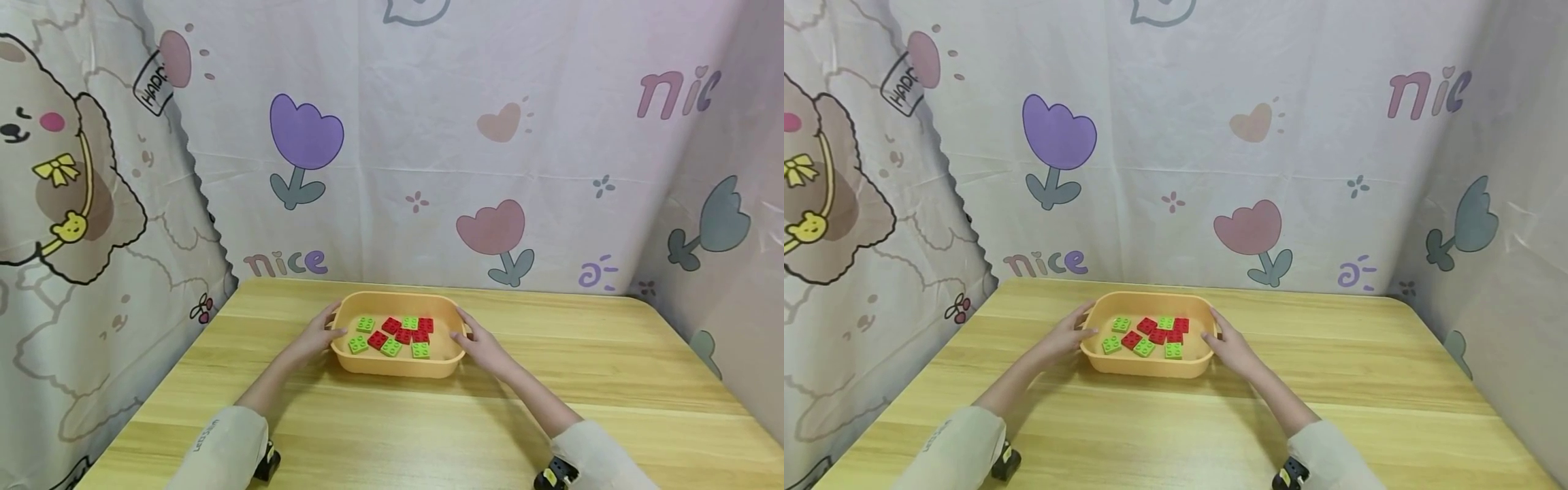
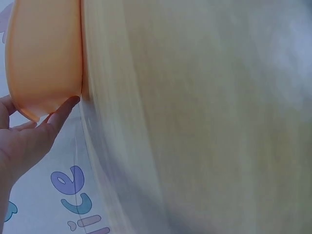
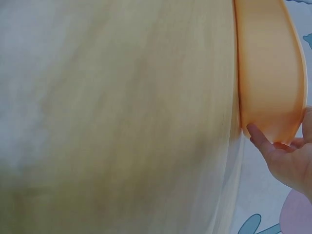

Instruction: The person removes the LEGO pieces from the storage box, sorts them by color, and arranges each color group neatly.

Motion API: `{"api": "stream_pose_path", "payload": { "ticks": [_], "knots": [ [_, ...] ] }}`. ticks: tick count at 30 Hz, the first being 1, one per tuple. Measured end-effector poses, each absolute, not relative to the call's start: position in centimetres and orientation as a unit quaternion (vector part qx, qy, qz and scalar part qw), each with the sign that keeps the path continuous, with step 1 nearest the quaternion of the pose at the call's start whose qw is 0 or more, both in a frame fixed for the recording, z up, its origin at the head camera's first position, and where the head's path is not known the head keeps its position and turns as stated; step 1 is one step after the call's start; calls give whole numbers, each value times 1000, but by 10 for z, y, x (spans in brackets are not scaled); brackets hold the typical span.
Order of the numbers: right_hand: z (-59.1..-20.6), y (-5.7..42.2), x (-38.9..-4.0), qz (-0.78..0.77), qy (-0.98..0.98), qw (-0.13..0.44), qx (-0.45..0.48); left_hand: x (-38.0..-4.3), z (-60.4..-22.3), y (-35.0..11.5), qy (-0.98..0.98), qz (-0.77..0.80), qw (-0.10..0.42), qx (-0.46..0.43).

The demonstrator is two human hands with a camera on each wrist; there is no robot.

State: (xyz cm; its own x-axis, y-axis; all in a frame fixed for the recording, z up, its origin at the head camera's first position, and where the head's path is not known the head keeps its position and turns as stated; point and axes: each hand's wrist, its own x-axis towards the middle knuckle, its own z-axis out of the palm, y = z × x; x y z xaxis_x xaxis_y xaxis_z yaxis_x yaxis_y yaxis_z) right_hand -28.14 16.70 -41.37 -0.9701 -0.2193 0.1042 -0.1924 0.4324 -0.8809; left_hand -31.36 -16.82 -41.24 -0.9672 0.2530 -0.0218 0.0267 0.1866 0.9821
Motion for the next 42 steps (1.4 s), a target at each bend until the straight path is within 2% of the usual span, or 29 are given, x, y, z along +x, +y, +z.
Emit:
{"api": "stream_pose_path", "payload": {
  "ticks": [9,14,22,42],
  "knots": [
    [-412,175,-276,-518,844,14,-138,-309,-411,-162,766,628,91,100],
    [-392,171,-260,-521,842,19,-135,-307,-412,-159,759,637,92,98],
    [-416,185,-273,-511,850,17,-130,-303,-411,-152,763,632,94,98],
    [-412,199,-260,-505,853,11,-133,-294,-410,-137,776,614,98,100]
  ]
}}
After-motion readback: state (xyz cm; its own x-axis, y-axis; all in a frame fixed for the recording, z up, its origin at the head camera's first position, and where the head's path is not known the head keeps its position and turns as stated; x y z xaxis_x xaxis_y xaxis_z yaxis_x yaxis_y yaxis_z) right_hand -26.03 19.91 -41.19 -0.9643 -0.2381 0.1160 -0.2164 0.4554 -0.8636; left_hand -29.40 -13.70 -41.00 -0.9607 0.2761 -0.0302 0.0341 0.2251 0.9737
